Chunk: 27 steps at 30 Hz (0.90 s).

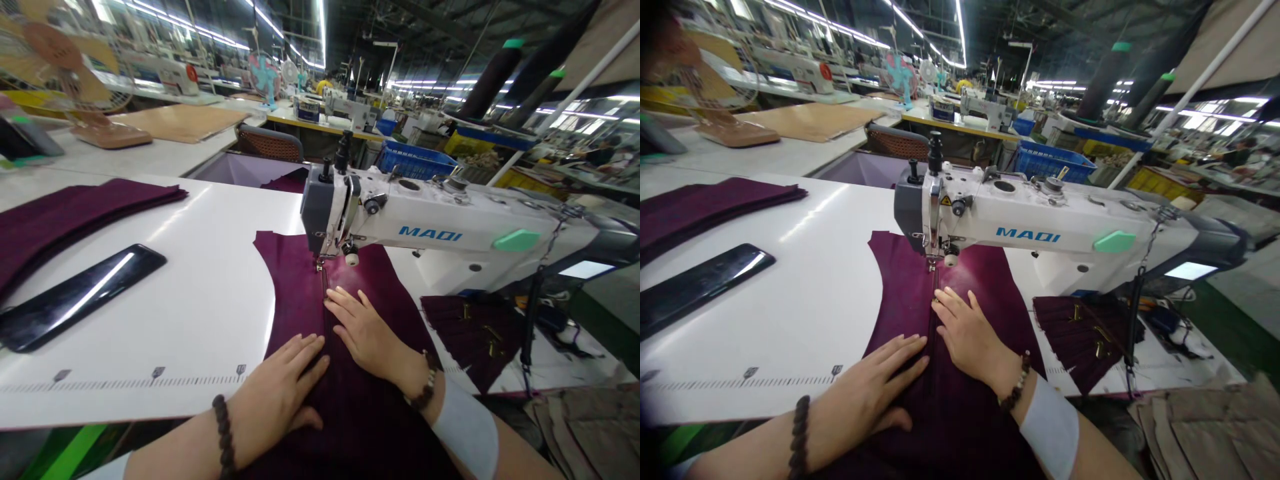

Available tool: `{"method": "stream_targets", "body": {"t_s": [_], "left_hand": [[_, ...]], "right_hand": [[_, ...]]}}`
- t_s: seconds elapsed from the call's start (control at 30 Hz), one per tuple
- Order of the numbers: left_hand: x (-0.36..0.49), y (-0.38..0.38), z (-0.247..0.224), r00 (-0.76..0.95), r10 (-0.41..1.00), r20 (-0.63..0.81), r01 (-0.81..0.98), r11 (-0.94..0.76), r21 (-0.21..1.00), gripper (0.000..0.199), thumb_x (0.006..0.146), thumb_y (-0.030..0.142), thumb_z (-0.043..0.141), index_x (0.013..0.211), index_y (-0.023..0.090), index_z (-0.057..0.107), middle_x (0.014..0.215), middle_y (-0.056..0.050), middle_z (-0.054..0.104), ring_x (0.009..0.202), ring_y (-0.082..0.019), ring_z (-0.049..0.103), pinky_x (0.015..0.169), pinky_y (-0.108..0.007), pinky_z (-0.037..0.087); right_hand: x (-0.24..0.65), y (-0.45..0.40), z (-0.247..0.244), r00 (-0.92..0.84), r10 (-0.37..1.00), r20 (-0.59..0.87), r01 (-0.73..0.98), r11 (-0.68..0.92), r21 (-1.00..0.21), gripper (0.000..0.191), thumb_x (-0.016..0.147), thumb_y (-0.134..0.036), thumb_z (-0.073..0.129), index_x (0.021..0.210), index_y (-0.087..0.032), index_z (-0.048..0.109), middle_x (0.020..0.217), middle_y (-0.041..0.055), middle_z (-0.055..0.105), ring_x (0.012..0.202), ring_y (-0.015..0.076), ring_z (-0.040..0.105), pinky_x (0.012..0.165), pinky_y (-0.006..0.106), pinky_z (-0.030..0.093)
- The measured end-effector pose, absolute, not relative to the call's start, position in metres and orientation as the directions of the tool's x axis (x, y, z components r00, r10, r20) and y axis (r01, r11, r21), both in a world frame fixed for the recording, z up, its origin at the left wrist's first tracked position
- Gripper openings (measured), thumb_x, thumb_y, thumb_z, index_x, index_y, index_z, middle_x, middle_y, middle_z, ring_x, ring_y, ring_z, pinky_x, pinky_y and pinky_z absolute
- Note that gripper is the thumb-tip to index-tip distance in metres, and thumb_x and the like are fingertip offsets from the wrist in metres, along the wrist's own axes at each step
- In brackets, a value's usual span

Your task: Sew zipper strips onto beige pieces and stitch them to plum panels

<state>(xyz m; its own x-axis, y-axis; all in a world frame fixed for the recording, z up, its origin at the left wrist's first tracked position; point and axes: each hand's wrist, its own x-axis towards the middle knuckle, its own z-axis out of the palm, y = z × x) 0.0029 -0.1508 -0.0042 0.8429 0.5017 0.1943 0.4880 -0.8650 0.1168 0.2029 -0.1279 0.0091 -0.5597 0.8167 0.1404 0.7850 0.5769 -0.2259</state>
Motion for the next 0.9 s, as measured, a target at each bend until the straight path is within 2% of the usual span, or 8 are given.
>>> {"method": "stream_targets", "body": {"t_s": [0.13,0.33,0.43,0.6,0.9], "left_hand": [[0.002,-0.156,-0.009,0.795,0.556,0.244,0.531,-0.831,0.162,0.068,0.065,0.046,0.072,0.118,0.008,0.052,0.122,-0.016,0.054,0.112,-0.029,0.051,0.095,-0.04,0.044],[0.002,-0.158,-0.009,0.829,0.498,0.256,0.506,-0.862,0.037,0.061,0.061,0.04,0.077,0.111,0.009,0.058,0.119,-0.016,0.056,0.107,-0.029,0.055,0.09,-0.04,0.048],[-0.001,-0.156,-0.011,0.839,0.48,0.255,0.493,-0.87,0.017,0.06,0.062,0.04,0.076,0.111,0.009,0.058,0.119,-0.016,0.056,0.106,-0.03,0.056,0.089,-0.04,0.049],[-0.003,-0.151,-0.015,0.836,0.486,0.255,0.491,-0.87,0.049,0.051,0.074,0.041,0.066,0.114,0.011,0.056,0.123,-0.015,0.053,0.111,-0.027,0.053,0.093,-0.04,0.047],[-0.004,-0.13,-0.014,0.854,0.467,0.23,0.466,-0.883,0.058,0.057,0.069,0.039,0.072,0.113,0.007,0.056,0.122,-0.019,0.053,0.11,-0.031,0.052,0.093,-0.041,0.046]], "right_hand": [[0.197,-0.122,-0.004,-0.52,0.841,0.148,0.819,0.54,-0.192,0.044,0.087,-0.012,0.034,0.131,-0.013,0.038,0.133,0.0095,0.041,0.125,0.0199,0.032,0.105,0.047,0.025],[0.188,-0.13,-0.006,-0.448,0.879,0.162,0.859,0.474,-0.195,0.044,0.086,-0.01,0.035,0.129,-0.01,0.041,0.13,0.0134,0.043,0.124,0.022,0.033,0.104,0.048,0.027],[0.185,-0.13,-0.007,-0.429,0.888,0.165,0.87,0.455,-0.189,0.045,0.085,-0.01,0.036,0.13,-0.011,0.041,0.129,0.014,0.043,0.124,0.0224,0.033,0.104,0.048,0.027],[0.181,-0.127,-0.006,-0.402,0.899,0.174,0.887,0.429,-0.172,0.044,0.085,-0.009,0.036,0.129,-0.01,0.042,0.126,0.015,0.045,0.123,0.0227,0.035,0.104,0.048,0.028],[0.173,-0.111,-0.009,-0.324,0.92,0.222,0.9,0.372,-0.228,0.043,0.086,-0.014,0.037,0.129,-0.009,0.042,0.12,0.0153,0.044,0.117,0.0234,0.038,0.105,0.049,0.026]]}}
